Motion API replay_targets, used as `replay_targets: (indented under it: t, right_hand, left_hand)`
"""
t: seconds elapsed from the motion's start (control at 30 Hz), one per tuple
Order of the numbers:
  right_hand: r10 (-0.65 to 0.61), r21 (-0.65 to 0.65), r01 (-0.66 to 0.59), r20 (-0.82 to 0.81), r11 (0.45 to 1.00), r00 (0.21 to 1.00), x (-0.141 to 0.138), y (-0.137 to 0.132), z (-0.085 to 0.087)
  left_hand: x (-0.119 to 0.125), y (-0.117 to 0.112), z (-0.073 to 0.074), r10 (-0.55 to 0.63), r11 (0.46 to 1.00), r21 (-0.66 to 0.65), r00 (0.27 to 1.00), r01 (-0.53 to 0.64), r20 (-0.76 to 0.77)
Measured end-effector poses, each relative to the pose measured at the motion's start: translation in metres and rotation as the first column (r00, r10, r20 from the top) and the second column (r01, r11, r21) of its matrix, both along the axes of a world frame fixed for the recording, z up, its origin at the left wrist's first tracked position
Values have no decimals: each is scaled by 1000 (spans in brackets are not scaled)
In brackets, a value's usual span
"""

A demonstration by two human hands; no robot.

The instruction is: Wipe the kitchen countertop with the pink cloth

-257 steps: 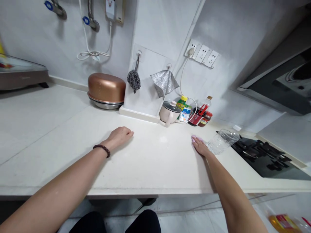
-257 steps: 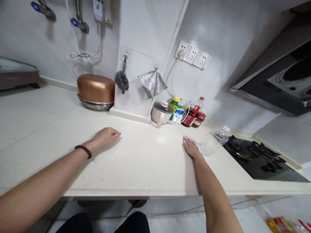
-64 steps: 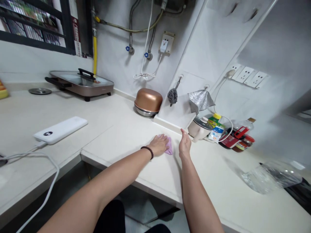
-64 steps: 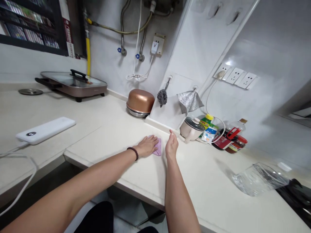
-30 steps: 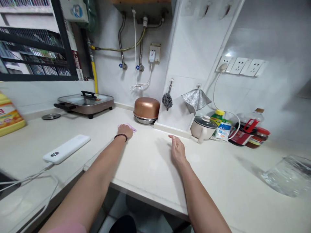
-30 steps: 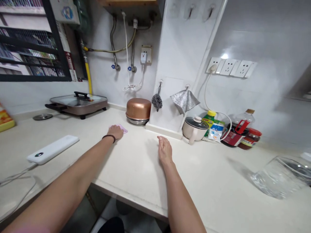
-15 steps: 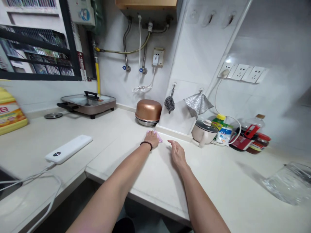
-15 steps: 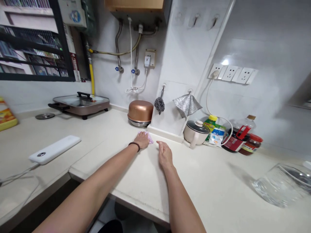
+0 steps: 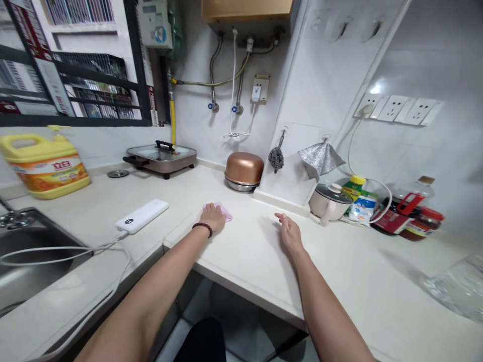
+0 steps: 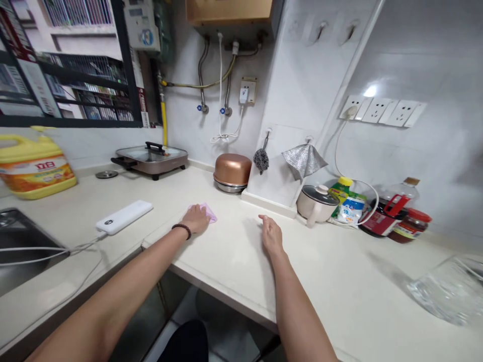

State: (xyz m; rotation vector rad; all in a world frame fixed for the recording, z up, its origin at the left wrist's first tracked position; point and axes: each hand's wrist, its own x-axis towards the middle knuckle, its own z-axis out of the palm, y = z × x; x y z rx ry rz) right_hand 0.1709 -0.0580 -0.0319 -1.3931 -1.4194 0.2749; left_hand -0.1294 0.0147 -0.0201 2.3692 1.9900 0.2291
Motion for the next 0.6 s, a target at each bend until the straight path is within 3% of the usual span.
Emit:
replay_targets:
  t: [0.2, 0.33, 0.47, 0.6]
  right_hand:
    - [-9, 12, 10, -9, 1000, 1000, 3, 6, -3]
    - [-18, 10, 19, -83, 1000, 996, 0, 9, -2]
    - [-8, 20, 9, -69, 1000, 998, -6, 9, 2]
    - [-26, 14, 26, 0, 1000, 1000, -6, 7, 4]
  left_hand:
    - [-62, -54, -8, 43, 998, 50, 994, -38, -96]
    - [-74, -102, -20, -38, 998, 49, 990, 45, -137]
    - [-47, -136, -25, -195, 979, 31, 974, 200, -115]
    - [16, -157, -22, -435, 900, 9, 900, 435, -37]
